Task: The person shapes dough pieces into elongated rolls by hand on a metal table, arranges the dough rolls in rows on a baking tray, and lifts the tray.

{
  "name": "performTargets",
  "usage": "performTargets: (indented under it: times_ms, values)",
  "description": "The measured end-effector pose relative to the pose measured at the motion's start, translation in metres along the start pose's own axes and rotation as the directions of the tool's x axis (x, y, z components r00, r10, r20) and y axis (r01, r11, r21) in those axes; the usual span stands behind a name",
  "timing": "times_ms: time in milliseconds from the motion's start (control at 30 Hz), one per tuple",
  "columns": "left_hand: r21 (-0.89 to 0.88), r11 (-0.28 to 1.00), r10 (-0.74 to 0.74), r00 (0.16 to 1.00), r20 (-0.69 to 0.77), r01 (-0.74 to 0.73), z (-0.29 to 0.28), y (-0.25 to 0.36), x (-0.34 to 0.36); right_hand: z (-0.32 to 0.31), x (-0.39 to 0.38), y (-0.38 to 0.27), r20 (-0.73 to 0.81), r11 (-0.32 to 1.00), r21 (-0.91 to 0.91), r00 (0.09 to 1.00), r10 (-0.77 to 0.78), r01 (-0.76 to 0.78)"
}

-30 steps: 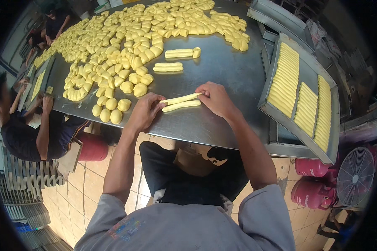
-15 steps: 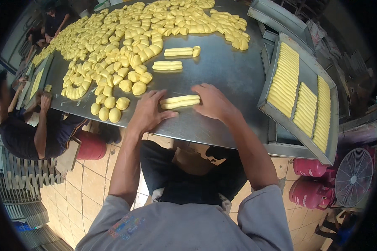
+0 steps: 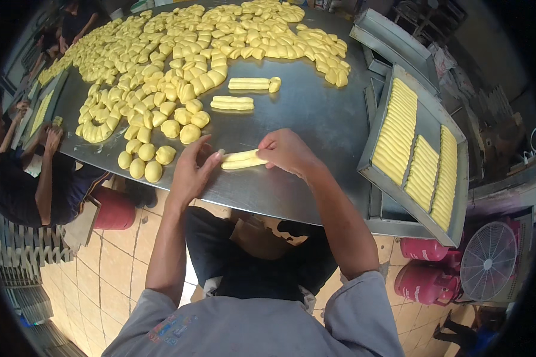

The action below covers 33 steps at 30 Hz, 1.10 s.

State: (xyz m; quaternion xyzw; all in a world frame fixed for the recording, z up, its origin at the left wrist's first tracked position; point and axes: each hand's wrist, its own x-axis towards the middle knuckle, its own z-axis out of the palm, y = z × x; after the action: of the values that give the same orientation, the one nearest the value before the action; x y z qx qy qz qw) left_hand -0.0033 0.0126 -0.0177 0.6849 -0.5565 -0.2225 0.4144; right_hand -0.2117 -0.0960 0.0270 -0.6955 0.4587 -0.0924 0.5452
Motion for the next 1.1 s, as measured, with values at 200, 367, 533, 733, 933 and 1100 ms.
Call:
performTargets:
  times_ms: [200,367,533,733,933,1100]
  values:
    - [-0.134,0.991,-0.051,0.98,-0.194,0.025,0.003,-0.001,-0.008,-0.061,0.006,-0.062,-0.13,0.929,0.185,0.945,-0.301,0.321]
    - [-0.124,0.992,-0.04,0.979,-0.2,0.015,0.004,0.003,-0.006,-0.127,0.046,-0.106,-0.343,0.966,-0.092,0.903,-0.257,0.24]
    - [-0.051,0.998,0.033,0.974,-0.225,-0.046,0.008,-0.008,-0.005,-0.136,0.137,-0.09,-0.383,0.914,0.11,0.865,-0.324,0.391]
    - [-0.014,0.999,0.047,0.97,-0.237,-0.052,0.002,-0.006,-0.005,-0.117,0.168,-0.053,-0.369,0.996,-0.085,0.929,0.002,-0.035]
    - [-0.016,0.999,0.042,0.973,-0.225,-0.046,0.001,-0.002,-0.004,-0.091,0.158,0.005,-0.368,0.999,-0.041,0.929,-0.047,0.034]
    - [-0.022,0.998,0.046,0.966,-0.254,-0.053,0.007,-0.007,-0.005,-0.051,0.072,0.009,-0.344,0.89,0.342,0.922,-0.179,0.3]
